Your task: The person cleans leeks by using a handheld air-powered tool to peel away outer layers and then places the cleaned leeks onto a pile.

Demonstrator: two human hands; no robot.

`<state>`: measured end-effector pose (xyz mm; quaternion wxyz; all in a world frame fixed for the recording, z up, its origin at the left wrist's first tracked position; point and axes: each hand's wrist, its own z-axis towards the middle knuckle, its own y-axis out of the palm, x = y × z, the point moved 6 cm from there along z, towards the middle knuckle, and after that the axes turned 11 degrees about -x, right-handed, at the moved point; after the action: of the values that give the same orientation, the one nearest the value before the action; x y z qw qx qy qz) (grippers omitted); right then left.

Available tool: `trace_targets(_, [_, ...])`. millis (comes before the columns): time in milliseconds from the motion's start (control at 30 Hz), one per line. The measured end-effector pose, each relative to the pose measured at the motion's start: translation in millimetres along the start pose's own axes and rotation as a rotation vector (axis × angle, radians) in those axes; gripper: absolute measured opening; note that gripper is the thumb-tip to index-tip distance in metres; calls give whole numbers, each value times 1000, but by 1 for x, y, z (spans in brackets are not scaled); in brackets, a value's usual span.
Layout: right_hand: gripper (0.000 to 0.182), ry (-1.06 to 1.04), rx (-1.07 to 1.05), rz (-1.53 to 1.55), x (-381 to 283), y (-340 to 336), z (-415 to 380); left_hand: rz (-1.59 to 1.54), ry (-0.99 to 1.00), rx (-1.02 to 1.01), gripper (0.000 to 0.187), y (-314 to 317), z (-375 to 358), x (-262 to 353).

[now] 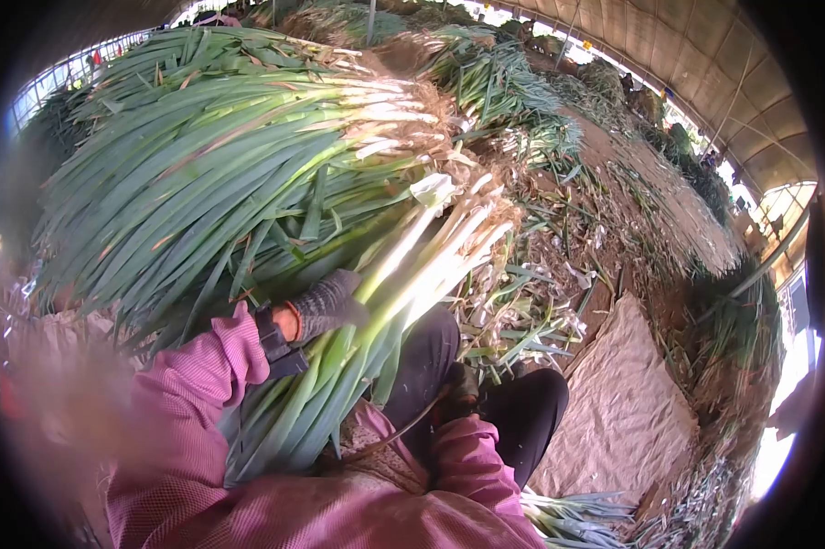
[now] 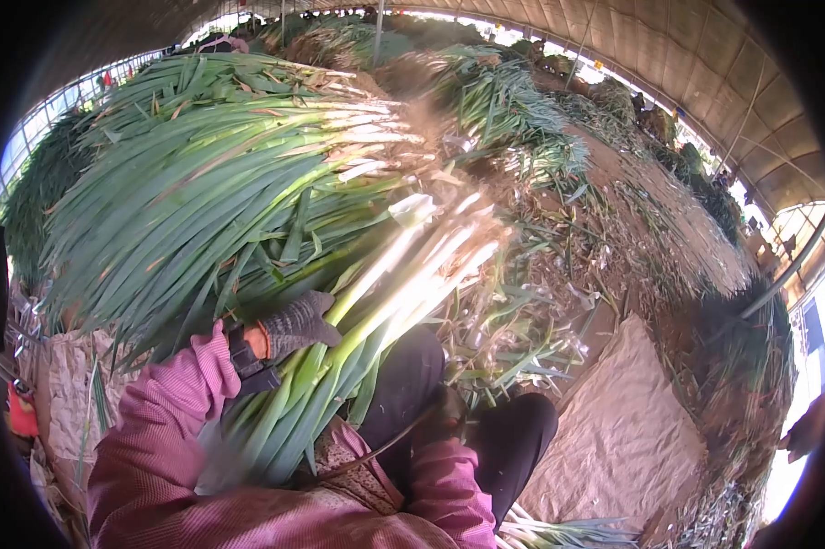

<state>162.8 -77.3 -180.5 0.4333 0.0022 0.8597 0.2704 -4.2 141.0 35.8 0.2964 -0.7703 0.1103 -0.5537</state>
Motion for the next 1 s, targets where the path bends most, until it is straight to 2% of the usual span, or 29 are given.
trace_targets(33, [15, -90, 19, -3, -9, 9, -4, -30, -38, -35, 47, 1, 3, -2])
trace_targets(133, [19, -329, 7, -97, -46, 38, -17, 236, -146, -82, 52, 0, 17, -4])
trace_targets(167, [20, -382, -30, -144, -60, 51, -19, 194, -117, -91, 50, -4, 17, 10])
trace_targets(233, [14, -434, -195, -294, -85, 86, -23, -191, -50, -12, 45, -3, 30, -9])
trace_targets(300, [15, -553, -354, -487, -107, 127, -19, -316, 33, 27, 40, 3, 47, -22])
trace_targets(333, [18, -566, -464, -375, -118, 158, -35, -244, 86, 31, 37, 4, 55, -22])
trace_targets(367, [20, -539, -458, -459, -116, 169, -23, -166, 140, 37, 34, 3, 62, -19])
trace_targets(467, [21, -532, -394, -608, -110, 195, 16, -305, 46, -141, 27, 2, 72, -13])
trace_targets(500, [21, -537, -366, -645, -108, 200, 22, -274, 68, -127, 23, 0, 75, -17])
trace_targets(567, [21, -426, -377, -543, -110, 198, 25, 24, 136, -164, 24, 3, 70, -11])
trace_targets(633, [18, -351, -365, -389, -126, 196, -1, 60, 155, -170, 26, 1, 49, 11])
trace_targets(667, [19, -398, -416, -292, -136, 199, -27, -54, 136, -160, 29, 6, 30, 22])
trace_targets(700, [20, -437, -462, -199, -142, 199, -53, -227, 322, -144, 35, 21, 27, -5])
trace_targets(733, [22, -473, -503, -107, -145, 194, -67, -166, 369, -95, 38, 27, 11, -10])
trace_targets(800, [28, -364, -524, -63, -138, 170, -64, -5, 316, -170, 41, 38, -15, -10])
trace_targets(867, [33, -317, -505, -21, -132, 153, -64, 211, 120, -399, 41, 50, -31, -15])
trace_targets(900, [34, -318, -483, -11, -128, 148, -66, 70, 238, -321, 37, 47, -35, -7])
trace_targets(1000, [34, -318, -505, 16, -123, 139, -72, 32, -32, -336, 34, 41, -28, -1])
